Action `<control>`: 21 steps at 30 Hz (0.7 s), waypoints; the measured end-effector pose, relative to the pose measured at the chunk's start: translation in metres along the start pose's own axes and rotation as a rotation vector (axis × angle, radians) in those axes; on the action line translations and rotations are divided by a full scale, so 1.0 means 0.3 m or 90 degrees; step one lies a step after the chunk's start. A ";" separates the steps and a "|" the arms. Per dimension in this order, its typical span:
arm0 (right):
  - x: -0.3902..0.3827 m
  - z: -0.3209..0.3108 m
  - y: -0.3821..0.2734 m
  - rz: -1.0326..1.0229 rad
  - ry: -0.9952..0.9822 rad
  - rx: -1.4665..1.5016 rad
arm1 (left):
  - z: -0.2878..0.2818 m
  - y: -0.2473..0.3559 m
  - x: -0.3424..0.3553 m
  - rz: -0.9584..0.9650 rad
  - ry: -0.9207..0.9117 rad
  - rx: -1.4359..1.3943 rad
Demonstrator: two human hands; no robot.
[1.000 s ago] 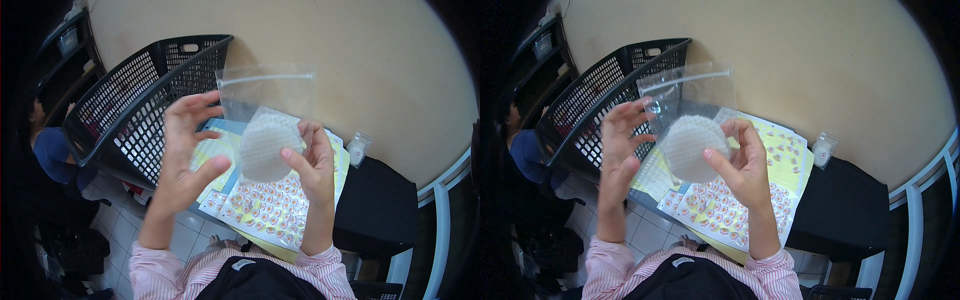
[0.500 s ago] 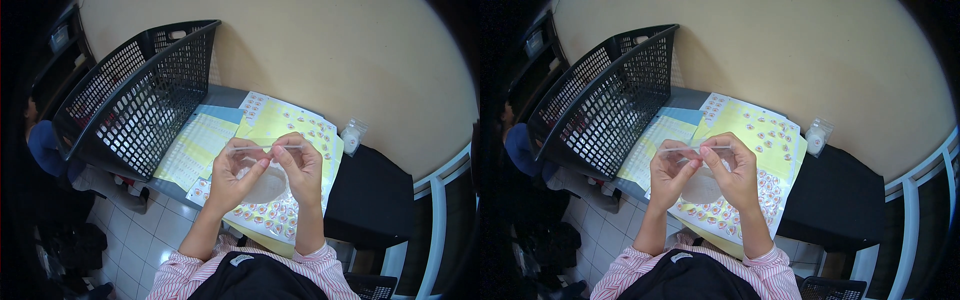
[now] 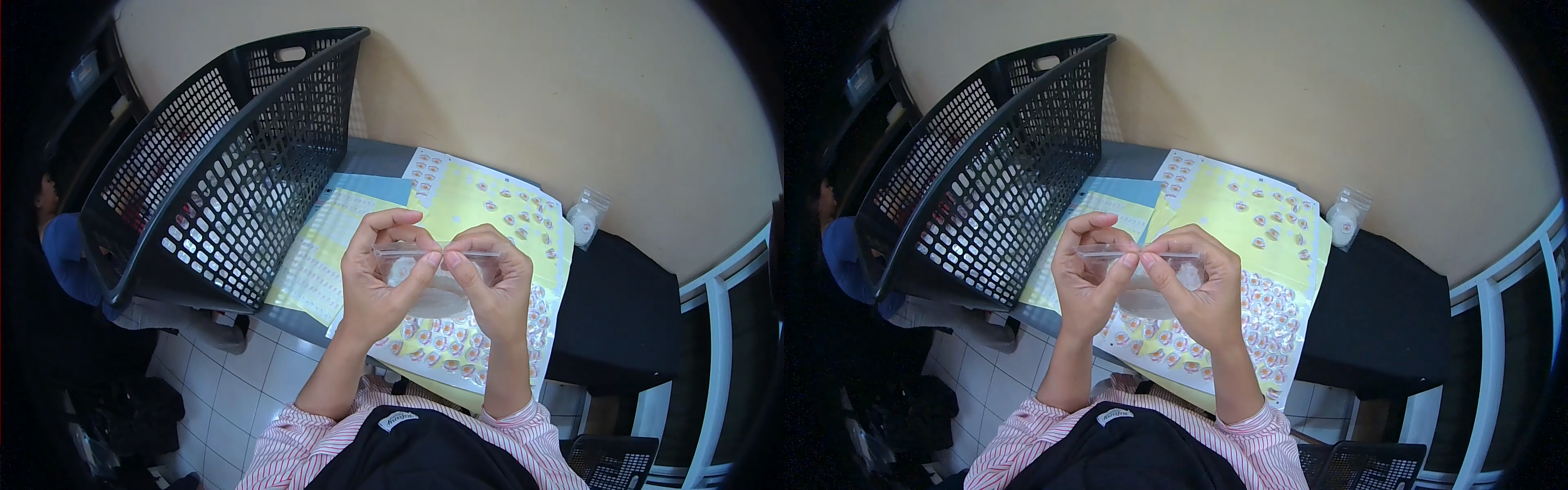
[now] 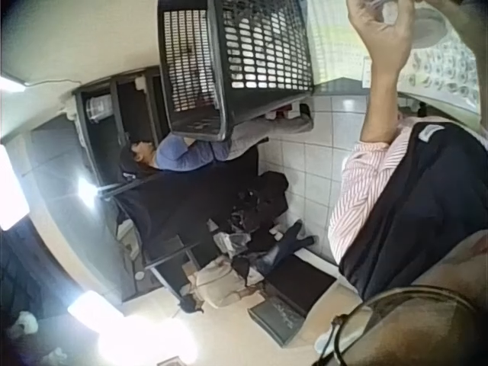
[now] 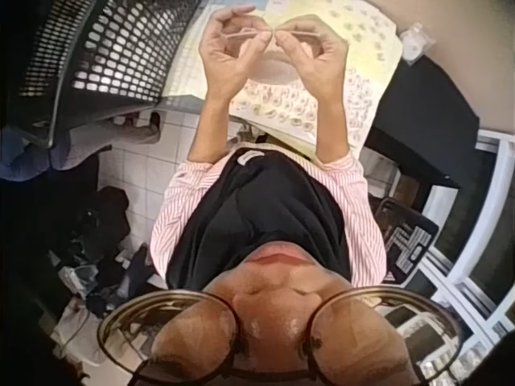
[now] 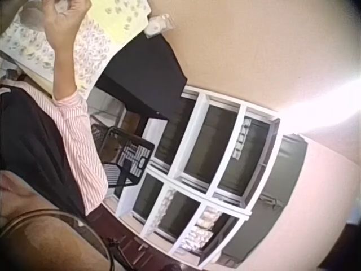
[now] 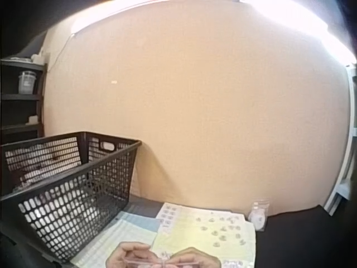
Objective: Placing stickers or labels onto small items inside plastic bags.
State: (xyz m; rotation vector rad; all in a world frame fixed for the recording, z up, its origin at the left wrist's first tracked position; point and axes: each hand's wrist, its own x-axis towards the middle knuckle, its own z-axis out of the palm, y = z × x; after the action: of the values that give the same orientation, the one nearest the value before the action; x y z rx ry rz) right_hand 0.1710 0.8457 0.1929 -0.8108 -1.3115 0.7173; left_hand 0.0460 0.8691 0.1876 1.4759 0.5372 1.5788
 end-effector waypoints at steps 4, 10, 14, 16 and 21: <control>0.006 0.060 0.006 -0.056 0.039 -0.049 | -0.048 0.000 0.020 0.030 -0.013 0.011; 0.007 0.128 0.010 -0.055 0.091 -0.079 | -0.104 -0.005 0.044 0.042 -0.035 -0.003; 0.000 0.157 0.016 -0.044 0.129 -0.094 | -0.125 -0.013 0.059 0.040 -0.057 -0.020; 0.001 0.167 0.015 -0.058 0.140 -0.111 | -0.135 -0.016 0.064 0.031 -0.070 -0.036; -0.009 0.179 0.012 -0.059 0.182 -0.145 | -0.136 -0.020 0.075 0.005 -0.100 -0.073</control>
State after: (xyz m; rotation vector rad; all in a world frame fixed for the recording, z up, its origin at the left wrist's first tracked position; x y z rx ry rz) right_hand 0.1174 0.8510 0.1921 -0.9894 -1.1730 0.3659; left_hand 0.0114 0.9008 0.1873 1.5009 0.3463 1.4601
